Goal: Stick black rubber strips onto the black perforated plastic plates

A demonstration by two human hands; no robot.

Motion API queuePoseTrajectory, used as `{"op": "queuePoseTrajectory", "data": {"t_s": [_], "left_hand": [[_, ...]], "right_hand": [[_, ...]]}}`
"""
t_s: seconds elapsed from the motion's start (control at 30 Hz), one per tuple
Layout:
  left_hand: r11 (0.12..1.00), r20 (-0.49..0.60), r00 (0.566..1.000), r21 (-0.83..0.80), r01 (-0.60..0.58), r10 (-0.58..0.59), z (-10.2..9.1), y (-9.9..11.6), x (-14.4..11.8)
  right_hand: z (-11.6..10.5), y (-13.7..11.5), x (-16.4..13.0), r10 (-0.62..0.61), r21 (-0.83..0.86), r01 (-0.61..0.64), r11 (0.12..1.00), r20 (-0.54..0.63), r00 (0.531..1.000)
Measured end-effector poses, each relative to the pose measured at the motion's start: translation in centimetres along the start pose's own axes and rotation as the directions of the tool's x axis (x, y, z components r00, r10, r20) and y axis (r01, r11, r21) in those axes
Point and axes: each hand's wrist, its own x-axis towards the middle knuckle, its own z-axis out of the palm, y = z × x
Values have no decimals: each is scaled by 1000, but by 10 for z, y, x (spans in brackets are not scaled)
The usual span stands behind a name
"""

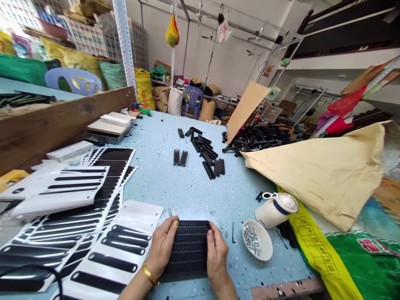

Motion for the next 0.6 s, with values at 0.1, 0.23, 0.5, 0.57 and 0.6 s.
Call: {"op": "queuePoseTrajectory", "data": {"t_s": [0.1,0.23,0.5,0.57,0.6], "left_hand": [[999,-32,999,-31,9,-10,-1,-3,0],[998,-66,998,-64,-11,7,5,-7,1],[990,-118,984,66,-124,131,-8,18,-28],[967,-83,969,127,-220,231,-36,27,-48],[917,-2,947,252,-311,321,-52,30,-61]], "right_hand": [[-3,-2,7,99,97,-100,990,9,995],[-1,-1,14,80,57,-83,995,38,996],[-37,2,9,90,-165,-84,983,32,995],[-48,1,7,-49,-195,66,979,94,994],[-50,-1,3,-135,-146,158,977,154,979]]}}
